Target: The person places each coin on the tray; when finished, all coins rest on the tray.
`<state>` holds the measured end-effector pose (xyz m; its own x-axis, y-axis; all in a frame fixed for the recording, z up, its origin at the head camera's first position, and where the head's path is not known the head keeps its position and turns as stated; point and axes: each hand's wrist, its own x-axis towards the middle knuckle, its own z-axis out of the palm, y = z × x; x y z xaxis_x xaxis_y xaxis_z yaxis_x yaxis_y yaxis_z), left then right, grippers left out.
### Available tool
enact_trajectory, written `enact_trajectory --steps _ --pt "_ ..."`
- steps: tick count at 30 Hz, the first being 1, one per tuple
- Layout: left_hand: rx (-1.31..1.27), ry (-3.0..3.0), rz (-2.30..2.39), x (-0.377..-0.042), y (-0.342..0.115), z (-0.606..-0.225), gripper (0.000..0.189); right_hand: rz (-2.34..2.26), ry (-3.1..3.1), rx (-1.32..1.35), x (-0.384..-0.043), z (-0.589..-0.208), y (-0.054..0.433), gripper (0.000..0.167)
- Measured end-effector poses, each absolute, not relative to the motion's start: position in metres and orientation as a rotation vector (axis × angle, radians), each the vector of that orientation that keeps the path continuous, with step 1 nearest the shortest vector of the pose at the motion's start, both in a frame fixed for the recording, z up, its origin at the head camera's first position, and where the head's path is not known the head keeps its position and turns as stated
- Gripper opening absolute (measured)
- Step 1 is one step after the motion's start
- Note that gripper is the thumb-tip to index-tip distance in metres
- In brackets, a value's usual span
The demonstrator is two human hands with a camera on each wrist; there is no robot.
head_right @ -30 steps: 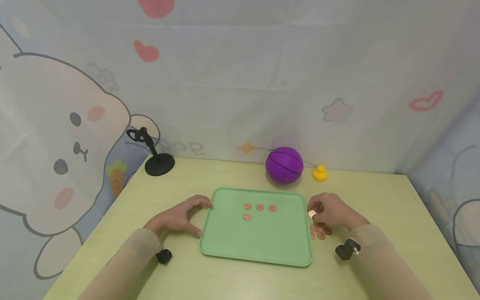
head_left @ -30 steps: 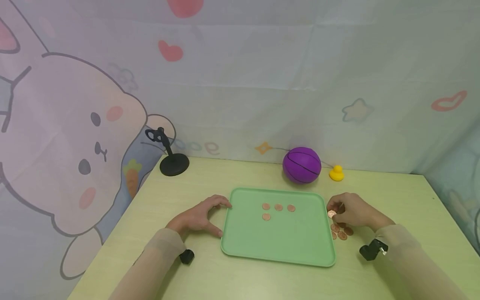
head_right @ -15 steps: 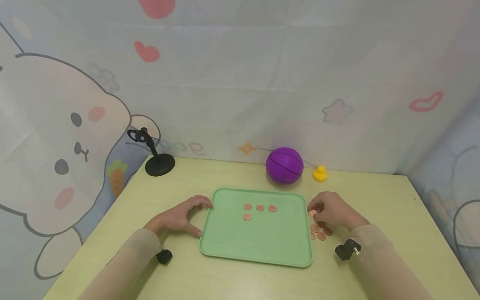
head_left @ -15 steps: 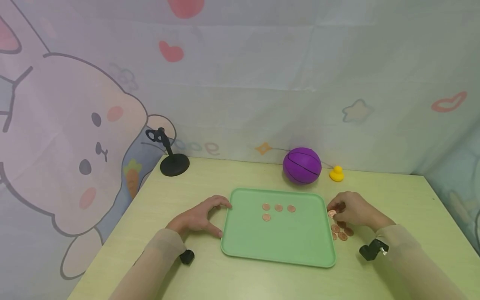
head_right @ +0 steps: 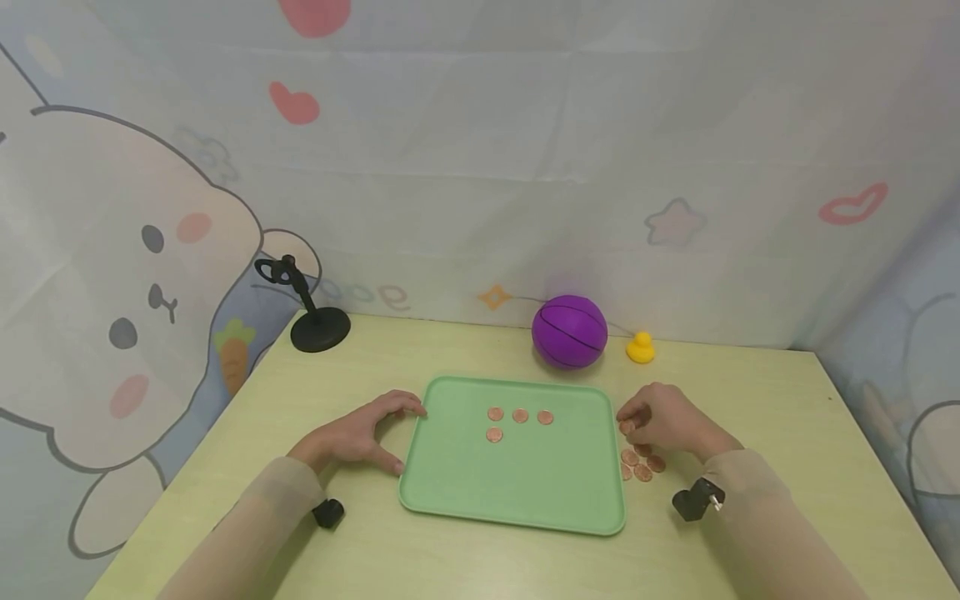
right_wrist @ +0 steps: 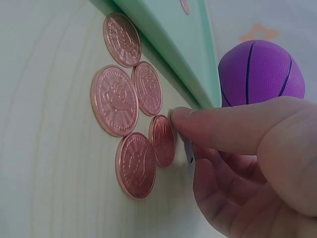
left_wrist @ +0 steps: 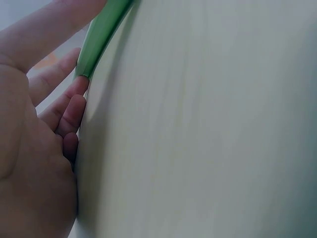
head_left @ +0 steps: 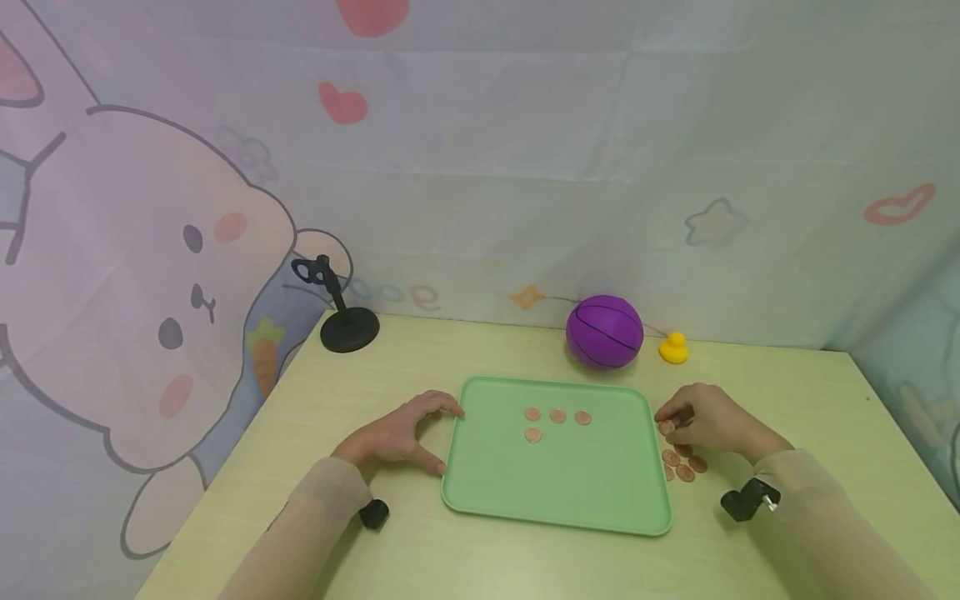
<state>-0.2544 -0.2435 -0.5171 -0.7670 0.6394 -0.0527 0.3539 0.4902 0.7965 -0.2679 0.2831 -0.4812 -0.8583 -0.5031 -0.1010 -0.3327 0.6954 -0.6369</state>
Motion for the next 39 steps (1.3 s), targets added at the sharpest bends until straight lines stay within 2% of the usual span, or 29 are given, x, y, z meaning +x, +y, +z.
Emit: enact_trajectory --steps 10,18,27,39 --pt "0.845 2.383 1.186 -0.253 -0.243 -0.517 0.079 -0.899 2.655 -0.686 -0.269 -0.485 0.286 0.019" --pt "0.826 2.390 1.175 -0.253 -0.243 -0.517 0.080 -0.901 2.639 -0.675 -0.269 -0.484 0.288 0.012" --pt "0.841 2.400 1.163 -0.253 -0.243 -0.515 0.081 -0.893 2.772 -0.632 -0.268 -0.478 0.286 0.030" --pt "0.852 2.403 1.168 -0.255 -0.244 -0.518 0.081 -0.944 2.783 -0.682 -0.261 -0.472 0.263 0.026"
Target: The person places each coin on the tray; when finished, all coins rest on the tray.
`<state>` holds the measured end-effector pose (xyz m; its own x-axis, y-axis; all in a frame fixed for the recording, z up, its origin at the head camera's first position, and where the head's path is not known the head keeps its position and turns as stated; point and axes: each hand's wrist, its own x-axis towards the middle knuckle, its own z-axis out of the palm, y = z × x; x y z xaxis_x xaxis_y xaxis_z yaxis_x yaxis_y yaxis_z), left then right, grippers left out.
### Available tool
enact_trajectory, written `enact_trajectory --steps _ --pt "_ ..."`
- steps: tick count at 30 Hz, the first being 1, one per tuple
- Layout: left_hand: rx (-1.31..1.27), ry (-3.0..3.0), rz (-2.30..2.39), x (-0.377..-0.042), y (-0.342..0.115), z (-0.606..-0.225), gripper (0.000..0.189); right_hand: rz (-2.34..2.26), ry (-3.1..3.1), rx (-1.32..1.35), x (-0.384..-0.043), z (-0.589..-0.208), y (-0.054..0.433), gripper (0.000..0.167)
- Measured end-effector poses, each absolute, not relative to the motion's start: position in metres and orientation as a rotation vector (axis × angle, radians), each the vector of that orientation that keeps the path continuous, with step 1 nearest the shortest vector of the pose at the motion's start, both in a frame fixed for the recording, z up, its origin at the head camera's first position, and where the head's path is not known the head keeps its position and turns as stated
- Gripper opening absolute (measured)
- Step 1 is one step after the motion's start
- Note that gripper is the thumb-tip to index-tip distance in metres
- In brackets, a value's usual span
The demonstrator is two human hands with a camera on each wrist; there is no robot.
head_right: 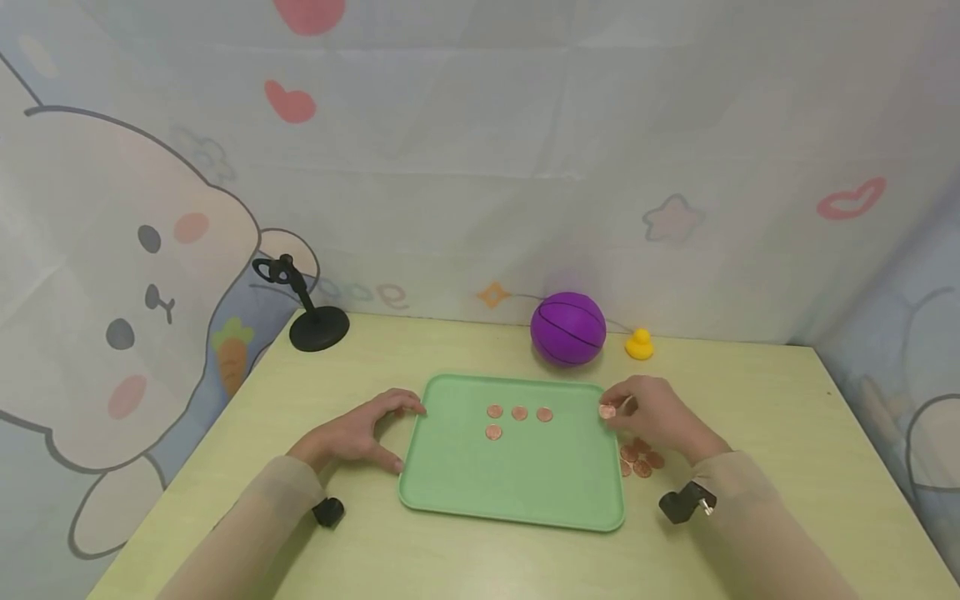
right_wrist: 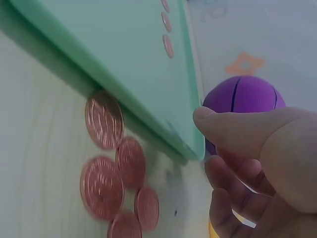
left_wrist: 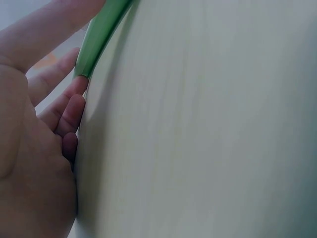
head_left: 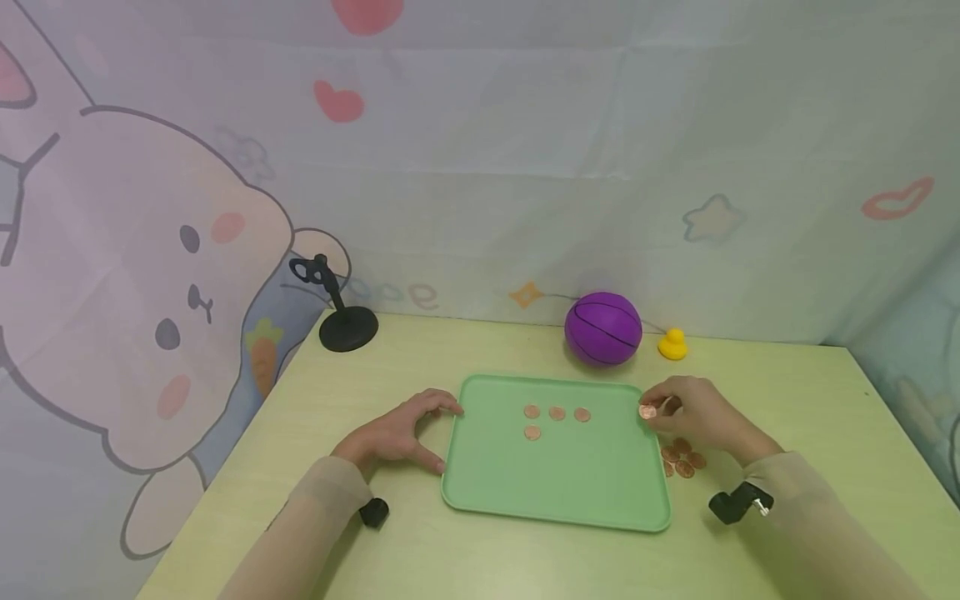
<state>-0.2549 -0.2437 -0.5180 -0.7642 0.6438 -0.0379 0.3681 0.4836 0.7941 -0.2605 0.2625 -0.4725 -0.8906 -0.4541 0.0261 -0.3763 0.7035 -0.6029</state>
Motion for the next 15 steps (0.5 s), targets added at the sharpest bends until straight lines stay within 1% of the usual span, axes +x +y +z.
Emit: enact_trajectory --steps 4,15 --pt "0.869 2.401 1.178 -0.254 -0.243 -0.517 0.081 -0.946 2.770 -0.714 -0.258 -0.471 0.251 0.024" --pt "0.903 2.387 1.200 -0.255 -0.243 -0.517 0.080 -0.987 2.727 -0.868 -0.257 -0.472 0.225 0.025"
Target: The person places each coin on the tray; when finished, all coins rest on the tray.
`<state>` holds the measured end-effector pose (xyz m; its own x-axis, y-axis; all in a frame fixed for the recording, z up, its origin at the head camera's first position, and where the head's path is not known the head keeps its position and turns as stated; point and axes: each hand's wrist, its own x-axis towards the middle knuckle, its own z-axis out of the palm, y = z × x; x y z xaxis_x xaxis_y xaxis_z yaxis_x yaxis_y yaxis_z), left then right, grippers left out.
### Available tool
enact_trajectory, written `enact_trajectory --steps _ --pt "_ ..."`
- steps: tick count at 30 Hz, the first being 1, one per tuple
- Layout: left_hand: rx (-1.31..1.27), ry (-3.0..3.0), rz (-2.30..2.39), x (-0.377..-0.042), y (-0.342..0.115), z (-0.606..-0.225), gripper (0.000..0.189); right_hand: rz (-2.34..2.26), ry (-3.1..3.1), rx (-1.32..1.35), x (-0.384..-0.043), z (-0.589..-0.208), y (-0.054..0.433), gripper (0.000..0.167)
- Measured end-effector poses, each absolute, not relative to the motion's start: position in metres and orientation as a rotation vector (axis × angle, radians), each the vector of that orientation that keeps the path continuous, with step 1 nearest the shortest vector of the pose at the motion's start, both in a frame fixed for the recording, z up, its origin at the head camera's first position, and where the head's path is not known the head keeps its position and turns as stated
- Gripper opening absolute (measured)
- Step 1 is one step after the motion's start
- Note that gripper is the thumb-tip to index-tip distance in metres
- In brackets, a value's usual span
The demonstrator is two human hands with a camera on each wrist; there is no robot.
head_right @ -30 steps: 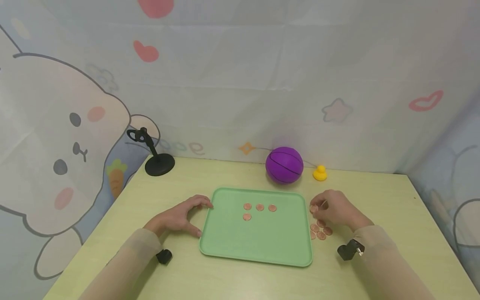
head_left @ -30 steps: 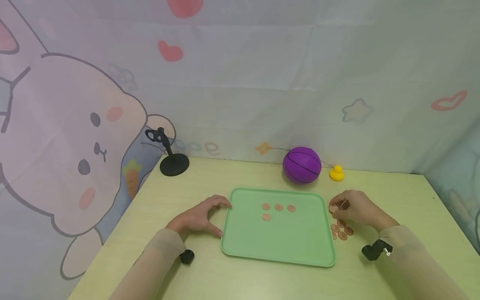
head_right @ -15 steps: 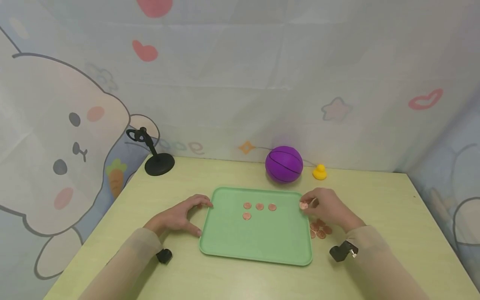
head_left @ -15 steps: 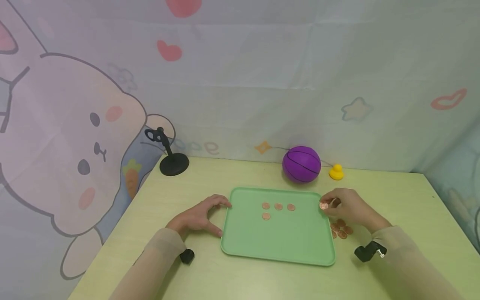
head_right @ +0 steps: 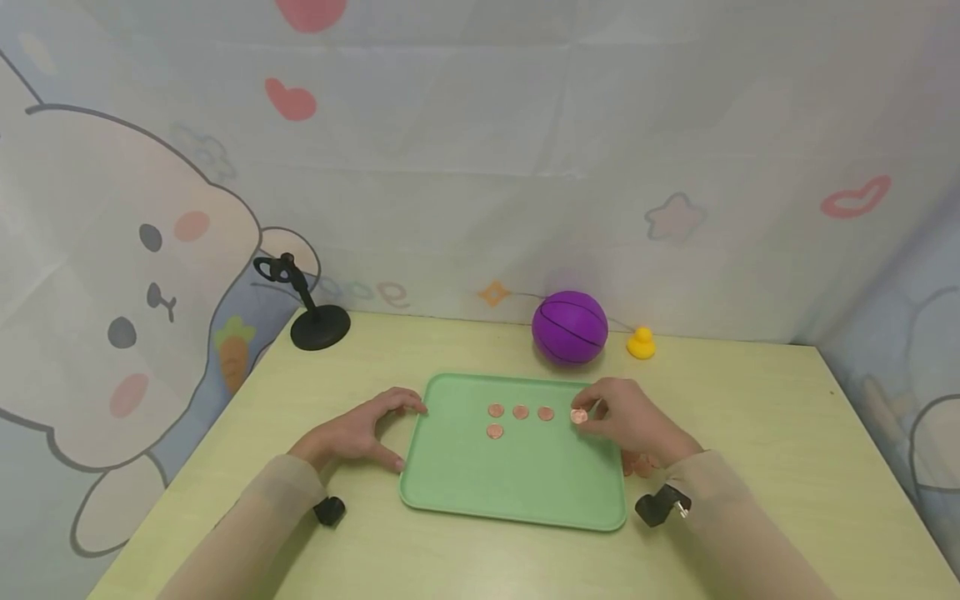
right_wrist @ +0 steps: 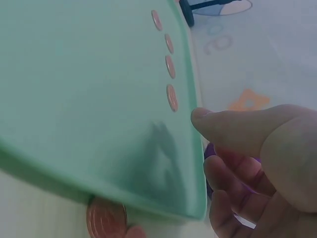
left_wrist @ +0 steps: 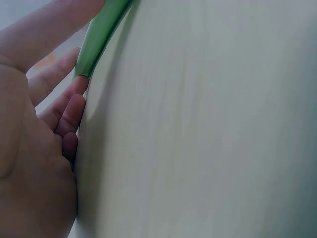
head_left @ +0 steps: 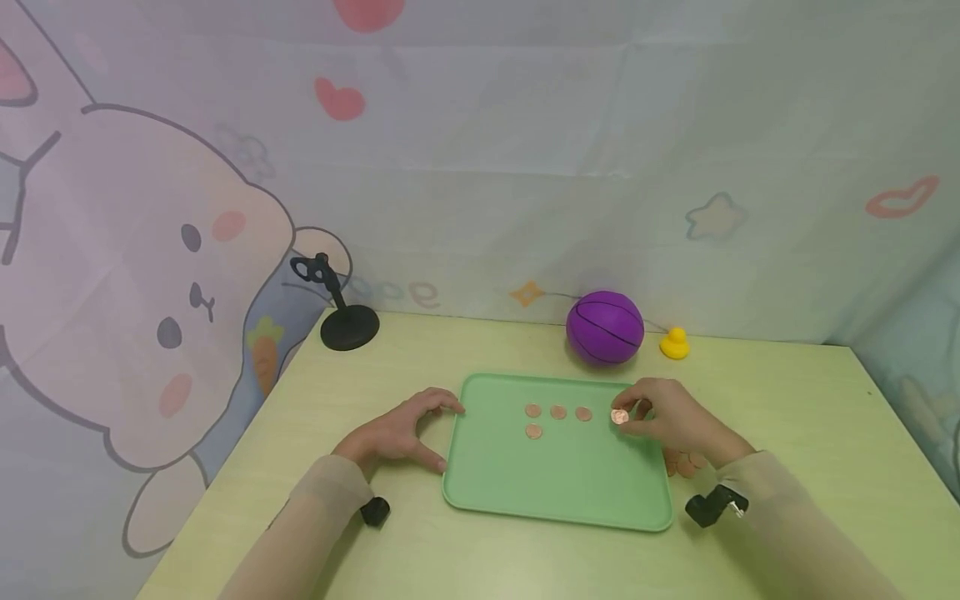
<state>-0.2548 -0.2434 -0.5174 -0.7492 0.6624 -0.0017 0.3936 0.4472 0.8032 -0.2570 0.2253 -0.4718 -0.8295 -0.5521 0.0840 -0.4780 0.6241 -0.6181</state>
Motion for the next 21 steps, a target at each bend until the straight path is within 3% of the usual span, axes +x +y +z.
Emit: enact_trajectory --steps 21 --pt "0.855 2.398 1.184 -0.255 -0.244 -0.519 0.081 -0.923 2.705 -1.078 -0.260 -0.485 0.175 0.018"
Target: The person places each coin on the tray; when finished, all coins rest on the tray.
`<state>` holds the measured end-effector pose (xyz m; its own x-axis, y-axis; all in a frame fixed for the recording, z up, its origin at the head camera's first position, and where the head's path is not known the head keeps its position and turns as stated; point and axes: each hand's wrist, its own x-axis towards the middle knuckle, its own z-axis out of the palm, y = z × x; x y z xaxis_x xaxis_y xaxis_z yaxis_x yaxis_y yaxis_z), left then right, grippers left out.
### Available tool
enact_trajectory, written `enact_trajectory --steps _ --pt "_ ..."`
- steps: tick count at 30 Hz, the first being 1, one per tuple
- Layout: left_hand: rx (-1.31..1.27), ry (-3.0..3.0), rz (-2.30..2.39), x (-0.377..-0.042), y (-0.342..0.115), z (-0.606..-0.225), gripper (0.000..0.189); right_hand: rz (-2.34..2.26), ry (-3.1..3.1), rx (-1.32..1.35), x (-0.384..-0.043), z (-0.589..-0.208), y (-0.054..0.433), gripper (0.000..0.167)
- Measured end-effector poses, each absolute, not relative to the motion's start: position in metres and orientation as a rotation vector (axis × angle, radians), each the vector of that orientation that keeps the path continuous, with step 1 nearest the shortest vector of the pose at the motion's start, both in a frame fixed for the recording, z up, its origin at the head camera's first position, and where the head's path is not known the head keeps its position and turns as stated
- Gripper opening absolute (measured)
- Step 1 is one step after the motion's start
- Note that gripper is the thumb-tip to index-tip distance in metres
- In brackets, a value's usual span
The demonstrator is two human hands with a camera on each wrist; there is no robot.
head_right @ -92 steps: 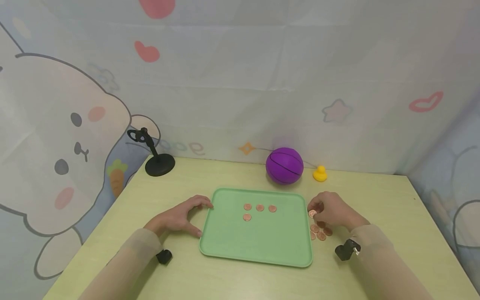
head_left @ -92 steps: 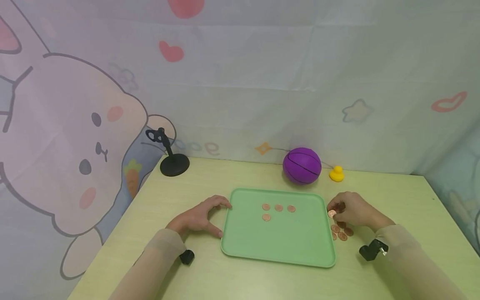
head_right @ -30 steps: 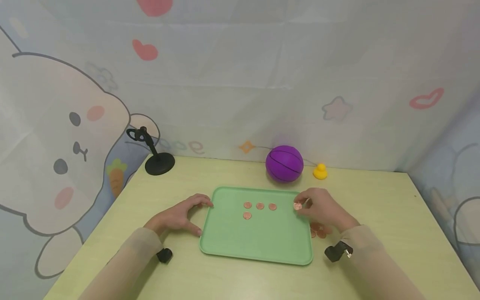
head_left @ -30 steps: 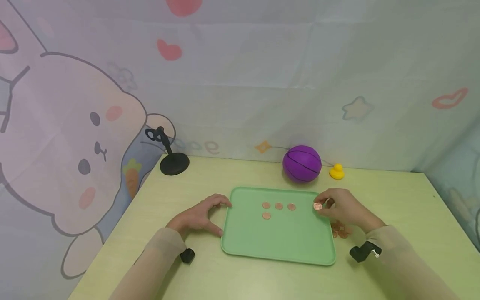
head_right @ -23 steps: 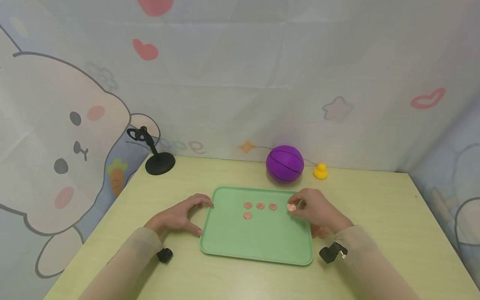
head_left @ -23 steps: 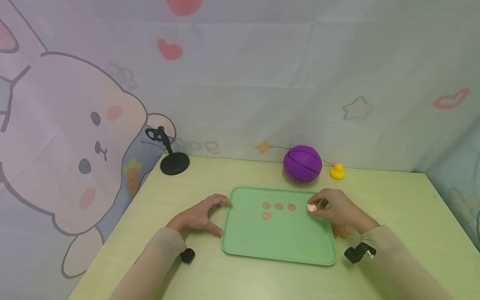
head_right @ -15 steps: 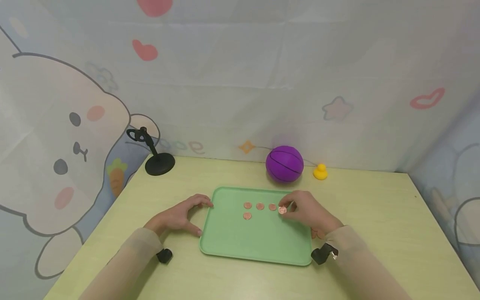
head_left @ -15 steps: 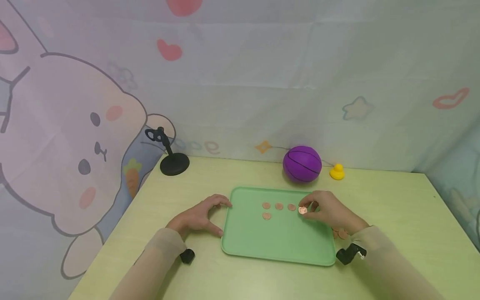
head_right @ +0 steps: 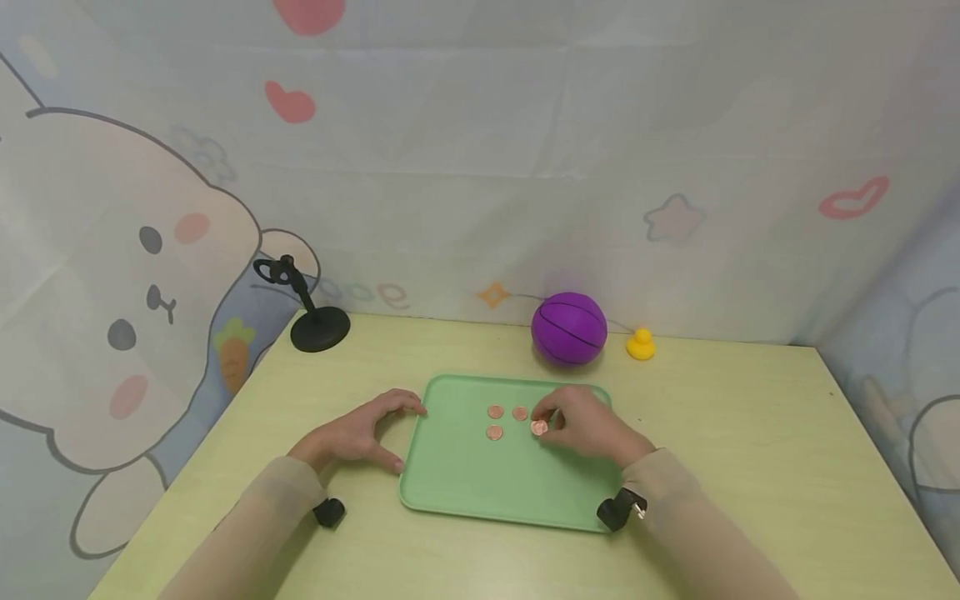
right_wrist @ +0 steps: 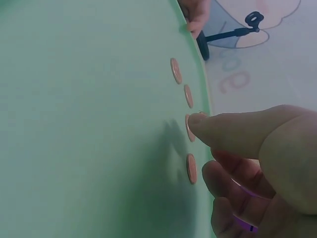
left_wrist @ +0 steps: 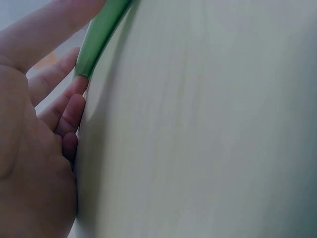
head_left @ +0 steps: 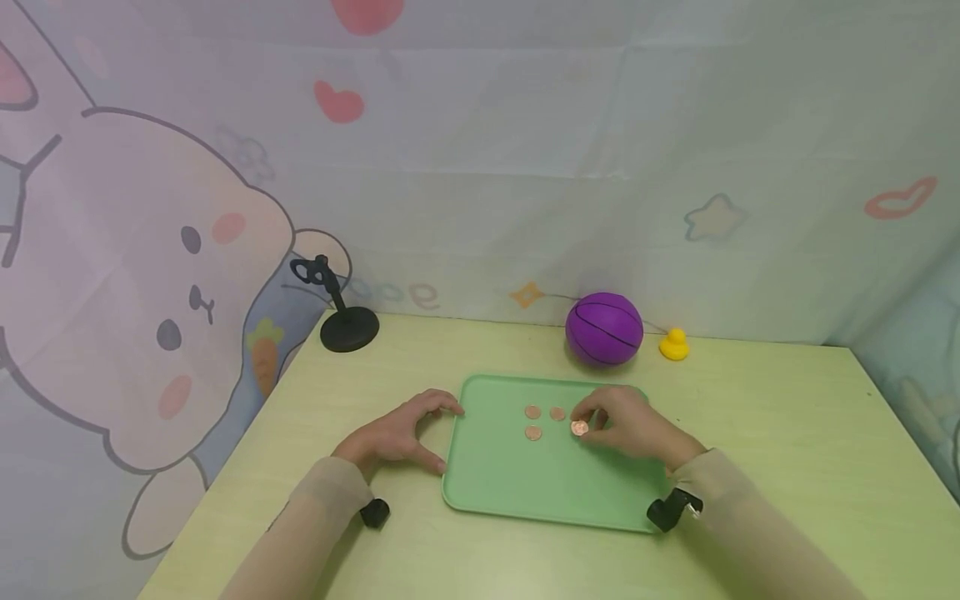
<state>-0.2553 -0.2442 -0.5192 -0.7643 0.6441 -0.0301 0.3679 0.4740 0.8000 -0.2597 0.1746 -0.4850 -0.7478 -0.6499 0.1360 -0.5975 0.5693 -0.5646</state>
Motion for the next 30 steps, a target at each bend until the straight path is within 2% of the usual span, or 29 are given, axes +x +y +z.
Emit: enact_trajectory --steps 12,22,30 --pt "0.836 2.391 1.187 -0.254 -0.245 -0.518 0.082 -0.942 2.679 -1.040 -0.254 -0.486 0.160 0.019" --pt "0.826 2.387 1.189 -0.253 -0.244 -0.517 0.082 -0.891 2.688 -1.036 -0.253 -0.486 0.151 0.006" --pt "0.870 2.390 1.189 -0.254 -0.243 -0.516 0.081 -0.882 2.699 -1.036 -0.253 -0.488 0.150 0.005"
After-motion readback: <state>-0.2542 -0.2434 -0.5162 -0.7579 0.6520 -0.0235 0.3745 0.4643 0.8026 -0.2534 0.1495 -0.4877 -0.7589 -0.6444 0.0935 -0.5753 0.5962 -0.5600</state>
